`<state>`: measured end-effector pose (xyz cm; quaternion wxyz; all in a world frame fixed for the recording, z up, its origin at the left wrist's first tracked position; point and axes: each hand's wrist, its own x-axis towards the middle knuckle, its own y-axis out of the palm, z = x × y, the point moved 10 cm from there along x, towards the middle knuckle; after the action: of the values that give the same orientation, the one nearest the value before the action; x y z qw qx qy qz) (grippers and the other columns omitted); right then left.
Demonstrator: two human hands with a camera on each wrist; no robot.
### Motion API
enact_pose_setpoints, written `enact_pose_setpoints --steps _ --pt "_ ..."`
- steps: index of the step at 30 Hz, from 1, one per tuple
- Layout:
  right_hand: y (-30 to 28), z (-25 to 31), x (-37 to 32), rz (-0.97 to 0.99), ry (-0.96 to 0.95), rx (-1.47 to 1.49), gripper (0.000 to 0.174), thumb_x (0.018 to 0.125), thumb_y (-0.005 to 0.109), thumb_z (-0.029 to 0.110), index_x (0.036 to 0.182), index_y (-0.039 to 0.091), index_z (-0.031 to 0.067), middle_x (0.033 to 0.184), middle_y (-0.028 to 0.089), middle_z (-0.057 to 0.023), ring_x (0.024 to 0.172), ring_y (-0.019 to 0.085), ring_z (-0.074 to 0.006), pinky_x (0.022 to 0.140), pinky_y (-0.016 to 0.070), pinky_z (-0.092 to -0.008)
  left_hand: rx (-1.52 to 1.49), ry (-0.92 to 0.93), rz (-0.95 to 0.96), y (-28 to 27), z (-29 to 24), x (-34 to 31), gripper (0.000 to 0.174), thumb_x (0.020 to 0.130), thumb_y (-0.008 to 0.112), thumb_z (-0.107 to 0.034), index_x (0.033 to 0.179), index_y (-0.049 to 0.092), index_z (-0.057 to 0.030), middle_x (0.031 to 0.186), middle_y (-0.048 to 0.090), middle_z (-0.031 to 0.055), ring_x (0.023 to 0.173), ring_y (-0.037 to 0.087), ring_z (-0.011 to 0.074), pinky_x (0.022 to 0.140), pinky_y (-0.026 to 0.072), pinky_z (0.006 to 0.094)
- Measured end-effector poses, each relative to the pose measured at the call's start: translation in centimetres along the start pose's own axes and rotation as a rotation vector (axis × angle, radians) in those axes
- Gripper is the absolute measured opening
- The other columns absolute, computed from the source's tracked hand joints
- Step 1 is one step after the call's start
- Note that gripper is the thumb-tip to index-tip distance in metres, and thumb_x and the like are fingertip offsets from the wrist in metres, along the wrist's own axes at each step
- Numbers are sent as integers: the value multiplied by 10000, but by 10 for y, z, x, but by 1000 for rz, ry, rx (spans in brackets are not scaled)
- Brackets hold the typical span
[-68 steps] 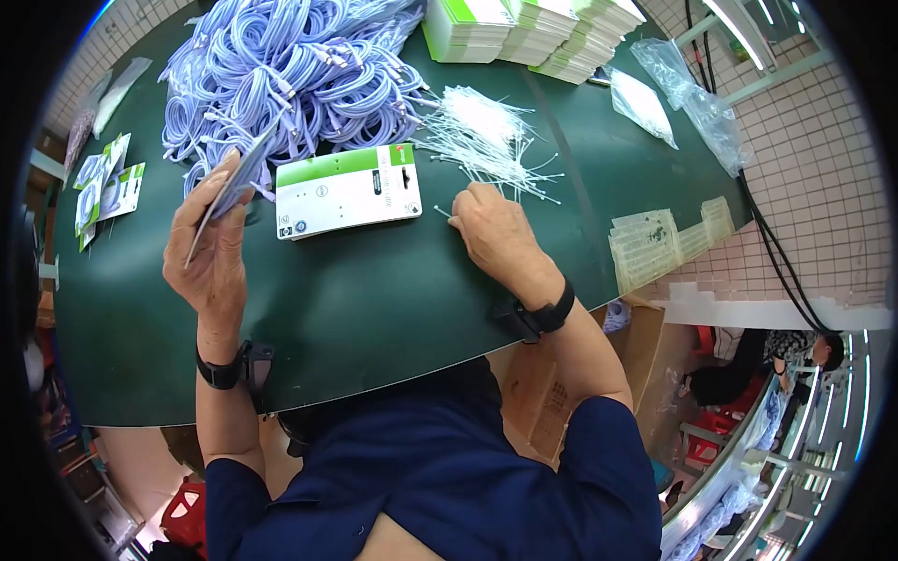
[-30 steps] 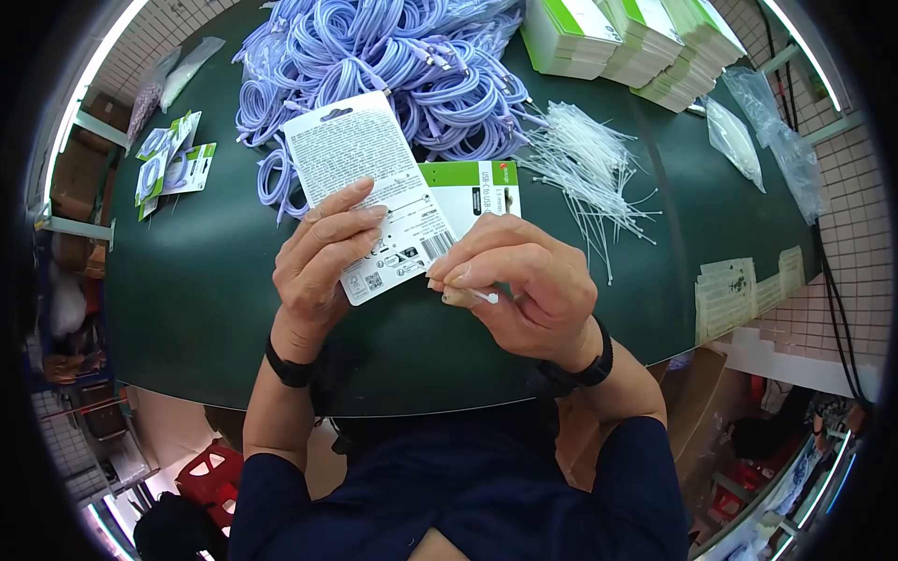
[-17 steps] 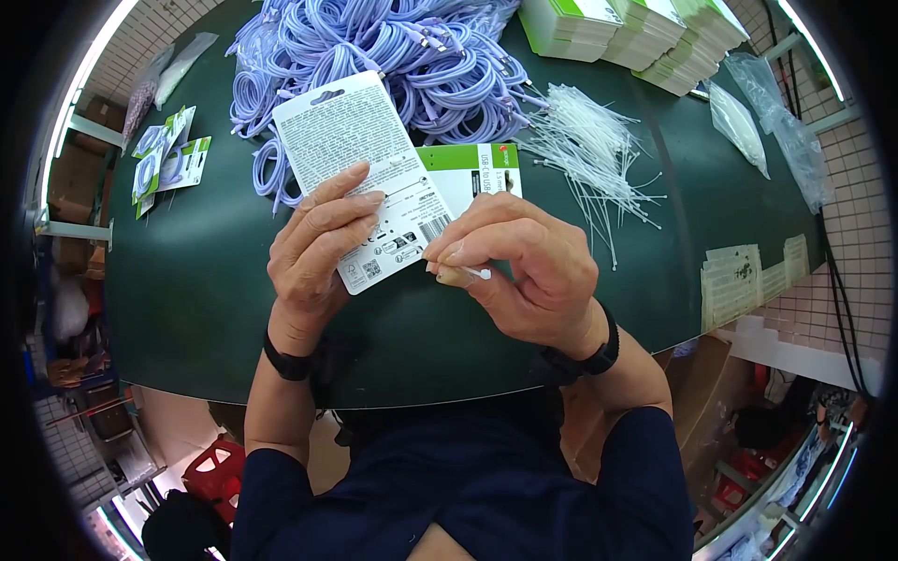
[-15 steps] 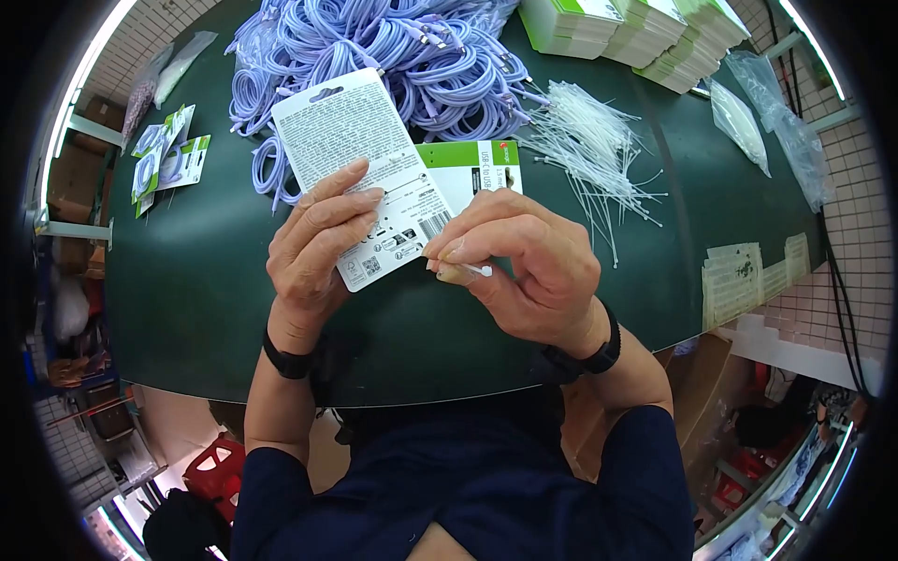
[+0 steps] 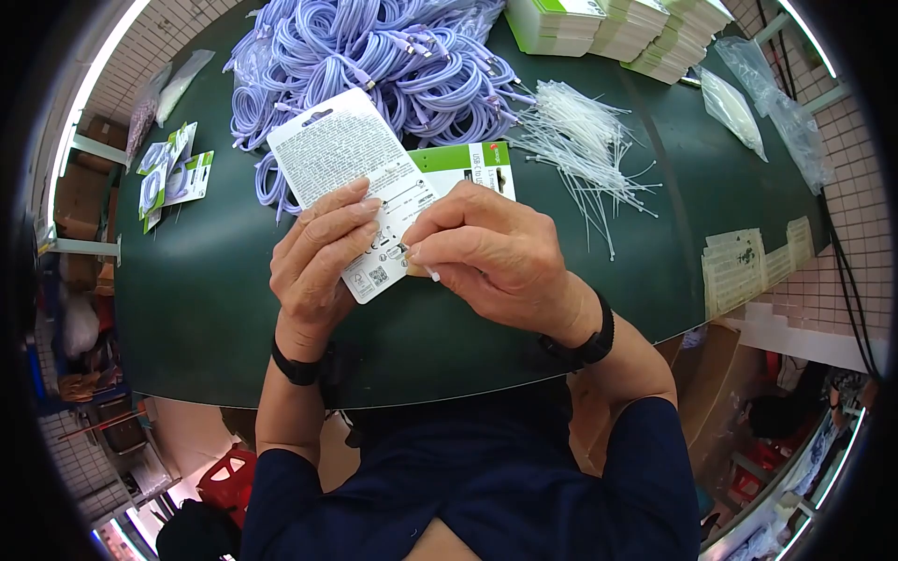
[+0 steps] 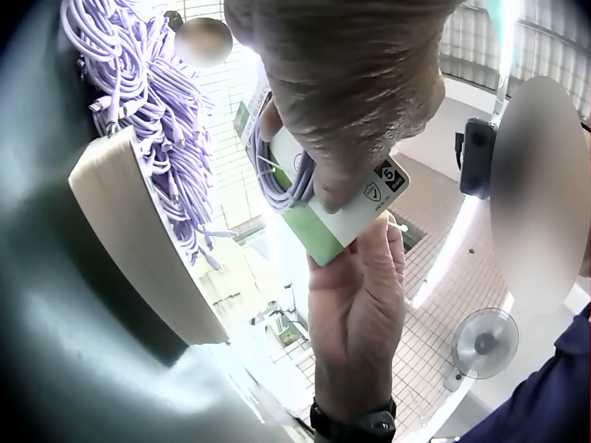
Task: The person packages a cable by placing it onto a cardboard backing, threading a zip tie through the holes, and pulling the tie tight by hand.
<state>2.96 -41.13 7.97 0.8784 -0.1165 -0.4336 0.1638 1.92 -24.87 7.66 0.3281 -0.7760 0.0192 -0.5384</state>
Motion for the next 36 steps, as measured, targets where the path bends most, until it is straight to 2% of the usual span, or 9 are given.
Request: enact_pose_setpoints --steps 15,19,21,24,26,28,30,32,36 --pt "-33 20 31 85 175 209 159 867 832 9 994 738 23 979 752 -122 892 710 -229 793 557 -338 221 74 82 -27 -70 57 191 812 787 -17 989 745 -74 984 790 62 949 787 219 749 568 311" --pt "-36 24 28 43 228 323 145 886 825 40 995 732 15 963 743 -119 896 699 -236 783 552 -336 -110 -86 -3 -26 -69 51 120 915 742 -29 1031 730 -58 951 782 83 916 786 250 749 567 310" --pt "-33 26 27 24 244 367 142 893 822 49 996 731 13 956 739 -116 896 695 -239 779 550 -335 -183 -305 -19 -28 -60 43 78 988 699 -55 1061 710 -30 936 777 86 875 772 224 755 564 299" --pt "-65 36 19 -407 125 143 169 868 829 21 1007 733 23 992 727 -108 908 674 -248 755 534 -334 -306 -557 -81 -25 -36 24 96 1044 655 -76 1096 690 -3 939 771 86 851 747 184 760 562 289" --pt "-58 43 19 -306 41 -6 197 846 836 12 1018 742 36 1002 720 -98 905 663 -245 744 528 -337 -480 -828 -189 -18 -7 -1 140 1084 611 -93 1137 668 23 960 766 81 844 711 130 765 560 281" --pt "-38 58 18 -116 -130 -305 263 802 850 -7 1039 761 63 1022 704 -78 897 641 -239 723 517 -342 -597 -875 -226 -8 5 -7 158 1094 595 -99 1158 660 30 982 761 76 858 690 108 766 558 274" --pt "-25 54 15 -65 -145 -359 298 770 857 -11 1039 770 82 1024 696 -67 892 631 -239 712 513 -343 -841 -947 -290 7 18 -13 195 1113 563 -112 1200 643 43 1027 750 67 886 648 64 767 554 260" --pt "-6 50 12 21 -178 -472 370 705 871 -20 1038 788 120 1026 679 -46 881 611 -237 691 506 -345 -880 -967 -284 15 26 -19 202 1116 558 -115 1213 640 42 1046 749 71 899 653 65 776 554 255" --pt "3 44 11 7 -201 -546 412 651 882 -4 1023 804 155 994 664 -20 857 596 -233 670 502 -336 -976 -998 -247 32 28 -25 219 1122 545 -121 1241 635 40 1093 748 83 931 668 70 801 557 243"
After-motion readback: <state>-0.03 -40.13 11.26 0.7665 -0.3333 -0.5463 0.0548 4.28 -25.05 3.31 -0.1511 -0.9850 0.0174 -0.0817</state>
